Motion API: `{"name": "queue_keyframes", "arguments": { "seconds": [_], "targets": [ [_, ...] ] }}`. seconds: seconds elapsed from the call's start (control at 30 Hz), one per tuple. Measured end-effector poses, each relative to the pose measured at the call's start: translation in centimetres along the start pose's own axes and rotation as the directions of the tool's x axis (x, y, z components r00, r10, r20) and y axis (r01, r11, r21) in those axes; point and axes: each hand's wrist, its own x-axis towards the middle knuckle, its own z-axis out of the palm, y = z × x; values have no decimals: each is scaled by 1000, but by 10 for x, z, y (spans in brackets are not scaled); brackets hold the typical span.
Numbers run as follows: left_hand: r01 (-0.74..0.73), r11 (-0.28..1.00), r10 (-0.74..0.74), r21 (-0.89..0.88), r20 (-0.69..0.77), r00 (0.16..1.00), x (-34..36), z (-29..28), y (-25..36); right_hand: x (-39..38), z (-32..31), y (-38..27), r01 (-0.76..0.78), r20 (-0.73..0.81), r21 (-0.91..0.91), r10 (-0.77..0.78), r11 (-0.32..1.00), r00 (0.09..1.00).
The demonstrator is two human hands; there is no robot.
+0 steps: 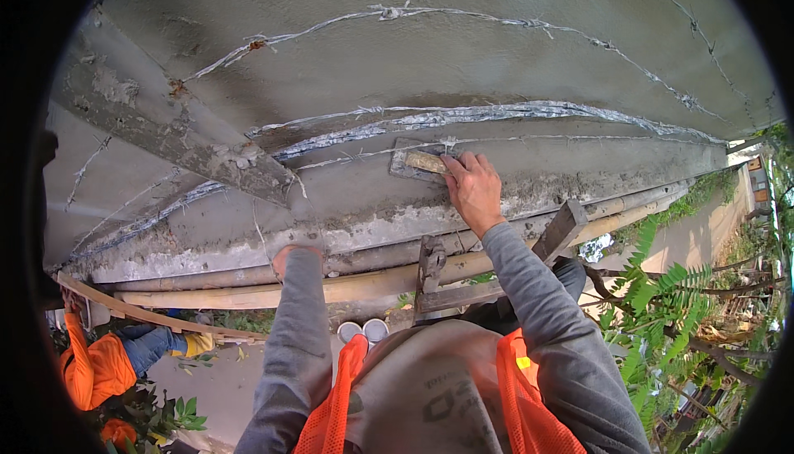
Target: The person smooths a freshly poured concrete surface using a hand trowel. They work along a linear section of the wall, repeatedly dragging the trowel to level and finish the wet concrete. Another worker is visible in the background.
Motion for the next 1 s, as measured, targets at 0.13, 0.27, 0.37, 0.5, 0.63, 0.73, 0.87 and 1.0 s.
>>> {"name": "queue_keyframes", "arguments": {
  "seconds": [0.13, 0.27, 0.37, 0.5, 0.63, 0.73, 0.87, 1.0],
  "targets": [
    [43, 998, -42, 42, -21, 999, 2, 3, 2, 4, 14, -33, 64, 15, -21, -64, 998, 998],
    [-85, 959, 84, 271, 18, 996, 0, -2, 4, 12, 47, -108, 114, 55, -8, -113, 993, 992],
    [-105, 966, 100, 237, 31, 994, -1, -3, 5, 18, 58, -135, 121, 88, 4, -120, 993, 989],
    [-65, 994, 64, 85, 23, 998, 0, -1, 2, 17, 46, -110, 38, 77, 40, -41, 998, 996],
    [-74, 983, 73, 168, 13, 997, 2, 1, 1, 11, 35, -81, -9, 96, -13, 10, 1000, 995],
    [-98, 972, 97, 215, 13, 995, 4, 2, 3, 11, 33, -77, 11, 91, -2, -11, 1000, 996],
    [-110, 959, 110, 261, 17, 994, 5, 2, 3, 12, 25, -68, 42, 129, -14, -40, 999, 991],
    [-132, 944, 131, 303, 21, 991, 5, 2, 3, 3, 10, -41, 76, 129, -60, -68, 995, 989]
  ]
}}
